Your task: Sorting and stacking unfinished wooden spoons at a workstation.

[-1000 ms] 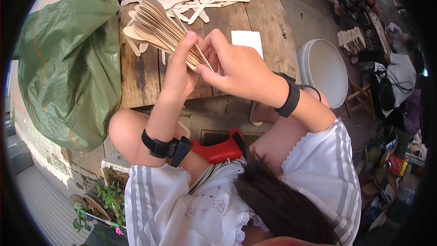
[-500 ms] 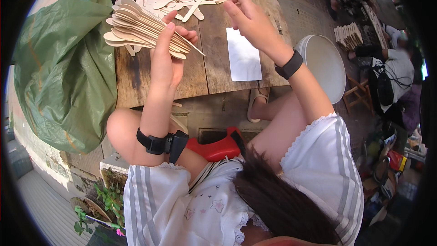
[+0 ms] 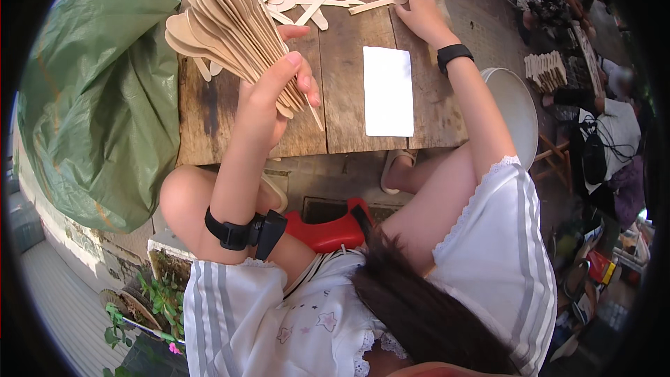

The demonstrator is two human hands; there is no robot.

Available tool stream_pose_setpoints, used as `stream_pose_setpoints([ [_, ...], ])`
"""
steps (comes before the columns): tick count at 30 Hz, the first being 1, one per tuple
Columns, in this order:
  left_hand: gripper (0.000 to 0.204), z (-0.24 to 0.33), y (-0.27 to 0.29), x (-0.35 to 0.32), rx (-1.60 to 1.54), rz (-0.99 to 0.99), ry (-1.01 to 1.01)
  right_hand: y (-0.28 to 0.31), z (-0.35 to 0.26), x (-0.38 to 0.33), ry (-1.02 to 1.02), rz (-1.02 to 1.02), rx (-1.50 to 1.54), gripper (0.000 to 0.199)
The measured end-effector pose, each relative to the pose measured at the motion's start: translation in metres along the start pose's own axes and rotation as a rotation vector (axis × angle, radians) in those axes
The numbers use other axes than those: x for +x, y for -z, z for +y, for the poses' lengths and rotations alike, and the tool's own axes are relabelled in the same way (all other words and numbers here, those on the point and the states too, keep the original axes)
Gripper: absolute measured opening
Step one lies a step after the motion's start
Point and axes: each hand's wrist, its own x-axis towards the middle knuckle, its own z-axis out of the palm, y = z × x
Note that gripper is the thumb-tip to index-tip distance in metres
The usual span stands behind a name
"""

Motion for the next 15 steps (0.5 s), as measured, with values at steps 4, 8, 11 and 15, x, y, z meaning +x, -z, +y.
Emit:
stream_pose_setpoints([
  [4,0.034,-0.001,0.004,0.001,0.062,0.030,-0.030,0.015,-0.004,0.005,-0.021,-0.176,0.138,0.029],
  [8,0.031,-0.006,0.004,0.005,0.095,0.017,-0.047,0.012,0.006,0.006,-0.033,-0.142,0.320,0.031],
  [11,0.029,-0.007,0.002,0.006,0.088,0.022,-0.045,0.010,0.005,0.006,-0.045,-0.100,0.454,0.029],
  [15,0.031,0.002,0.011,0.005,0.114,0.018,-0.063,0.016,-0.009,0.006,0.015,0.034,0.219,0.027],
])
